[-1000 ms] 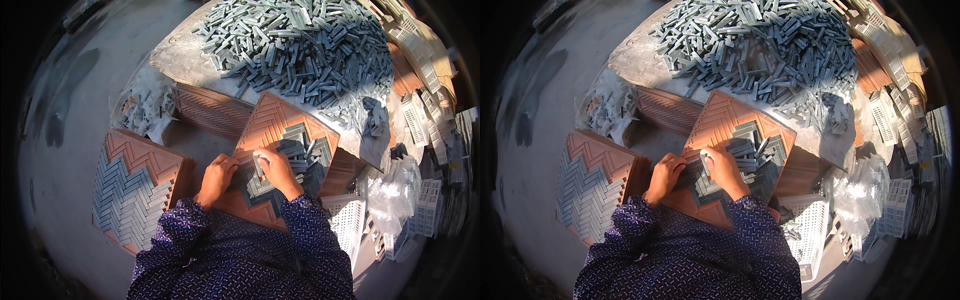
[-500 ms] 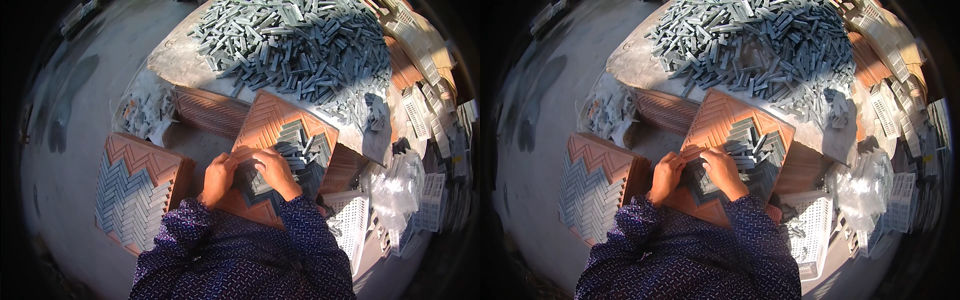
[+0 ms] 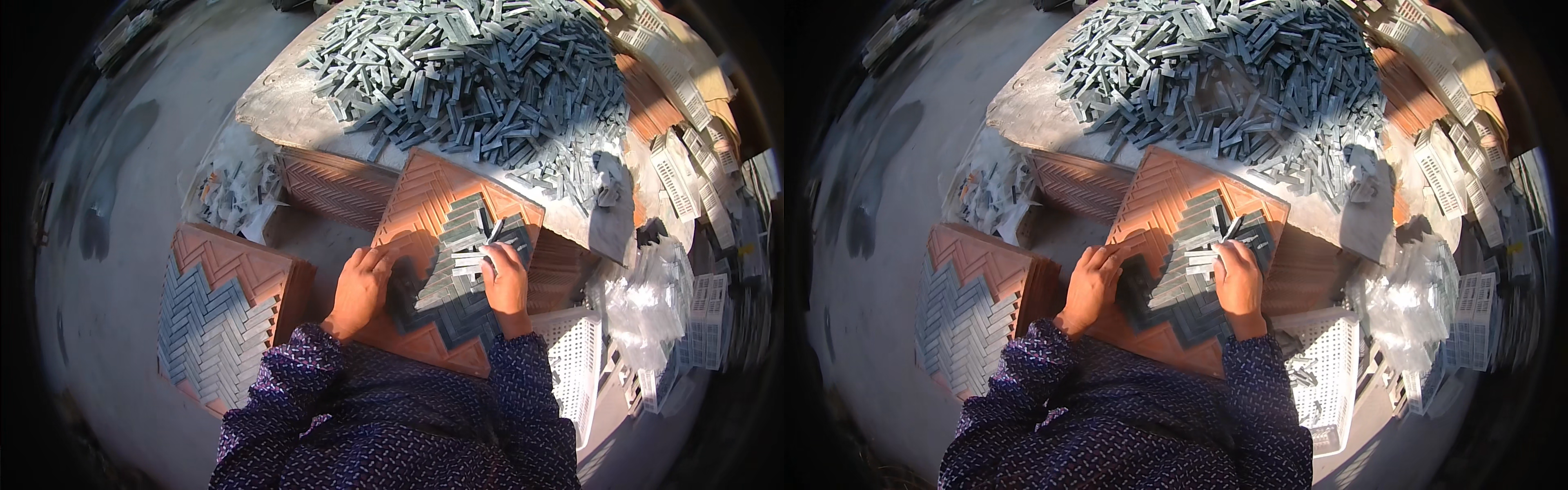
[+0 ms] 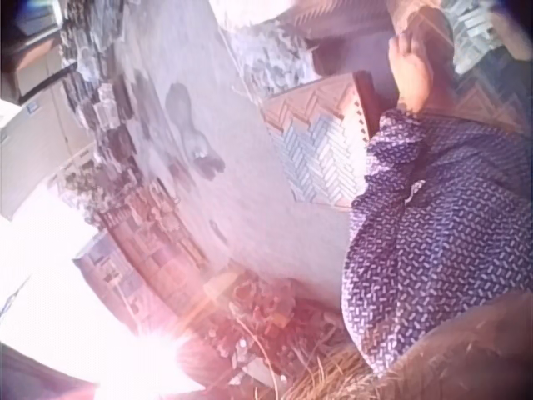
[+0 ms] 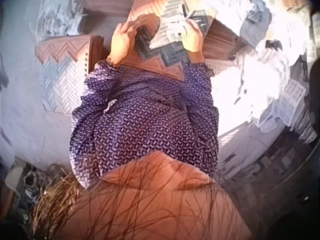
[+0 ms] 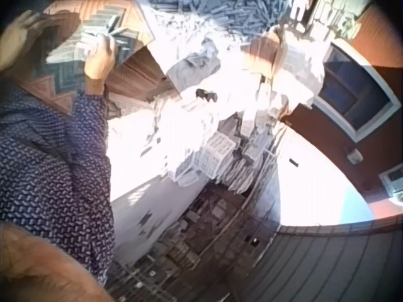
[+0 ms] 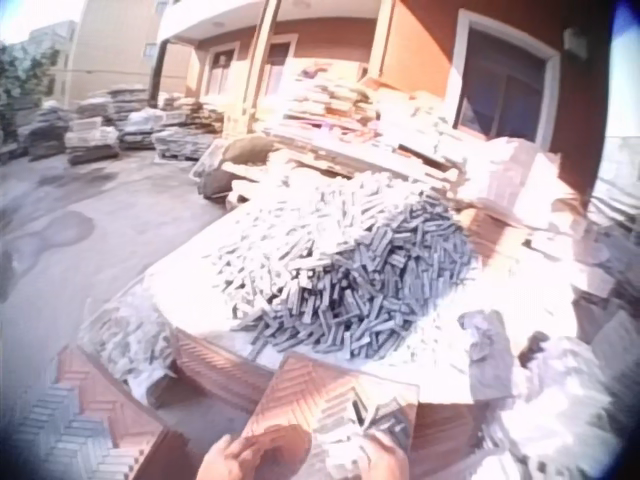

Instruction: The person arranges small rectangular tiles into a herringbone pattern on a flat board. They pick tiles from a nearby pile and place them one by one, occasionally adjusting positions to maintain alignment.

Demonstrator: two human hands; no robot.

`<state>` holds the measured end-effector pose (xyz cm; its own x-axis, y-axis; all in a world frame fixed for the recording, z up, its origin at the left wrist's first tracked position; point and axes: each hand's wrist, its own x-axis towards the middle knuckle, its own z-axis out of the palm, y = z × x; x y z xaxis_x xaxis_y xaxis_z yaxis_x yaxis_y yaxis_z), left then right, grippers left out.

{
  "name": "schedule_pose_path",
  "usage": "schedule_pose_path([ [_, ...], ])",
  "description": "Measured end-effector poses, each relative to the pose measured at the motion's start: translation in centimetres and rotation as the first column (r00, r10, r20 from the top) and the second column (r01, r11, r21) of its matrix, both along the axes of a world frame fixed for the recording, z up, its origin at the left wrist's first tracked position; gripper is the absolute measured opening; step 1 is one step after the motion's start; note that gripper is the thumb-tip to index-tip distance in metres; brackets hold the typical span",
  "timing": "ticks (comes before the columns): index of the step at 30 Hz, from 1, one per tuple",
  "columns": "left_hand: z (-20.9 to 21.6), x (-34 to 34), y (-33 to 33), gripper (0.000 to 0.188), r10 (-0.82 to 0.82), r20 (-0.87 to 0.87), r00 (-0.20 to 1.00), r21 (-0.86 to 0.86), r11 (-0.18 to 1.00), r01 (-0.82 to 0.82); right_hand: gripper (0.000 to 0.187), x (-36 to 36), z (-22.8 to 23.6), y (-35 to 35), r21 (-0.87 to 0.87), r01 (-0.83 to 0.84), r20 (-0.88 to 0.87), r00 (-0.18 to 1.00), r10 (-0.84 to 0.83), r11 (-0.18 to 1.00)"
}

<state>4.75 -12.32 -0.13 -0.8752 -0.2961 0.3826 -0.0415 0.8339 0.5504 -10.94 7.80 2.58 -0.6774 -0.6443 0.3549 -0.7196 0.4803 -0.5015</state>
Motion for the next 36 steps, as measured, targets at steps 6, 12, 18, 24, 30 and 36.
schedule_pose_path([
  [6,0.7,-1.4,1.6,0.029,-0.037,-0.046,0.998,-0.010,0.999,0.036,0.025,-0.3,-0.3,0.1,0.068,-0.035,0.008,0.999,0.035,0.997],
  [12,0.6,-4.7,5.6,0.023,-0.165,-0.001,0.986,0.089,0.982,0.165,0.015,-0.7,-0.7,0.8,-0.104,0.000,0.172,0.985,0.018,0.995],
  [18,-0.6,-7.0,6.3,0.026,-0.282,0.009,0.959,-0.099,0.955,0.281,0.023,-0.4,-0.5,2.9,-0.411,0.249,0.867,0.405,0.291,0.877],
  [24,0.3,-6.4,5.1,0.023,-0.315,0.008,0.949,-0.109,0.943,0.314,0.027,0.3,-0.1,2.3,-0.559,0.352,0.818,0.087,0.569,0.751],
  [30,0.6,-1.9,-0.4,0.020,-0.022,0.031,0.999,0.360,0.933,0.010,0.014,0.8,-0.1,-1.5,-0.307,0.035,0.796,0.556,0.237,0.951],
  [36,-0.5,-0.1,-2.8,0.019,0.087,0.083,0.993,0.360,0.926,-0.112,0.020,3.4,-1.4,-6.6,-0.034,-0.095,0.445,0.890,0.100,0.995],
])
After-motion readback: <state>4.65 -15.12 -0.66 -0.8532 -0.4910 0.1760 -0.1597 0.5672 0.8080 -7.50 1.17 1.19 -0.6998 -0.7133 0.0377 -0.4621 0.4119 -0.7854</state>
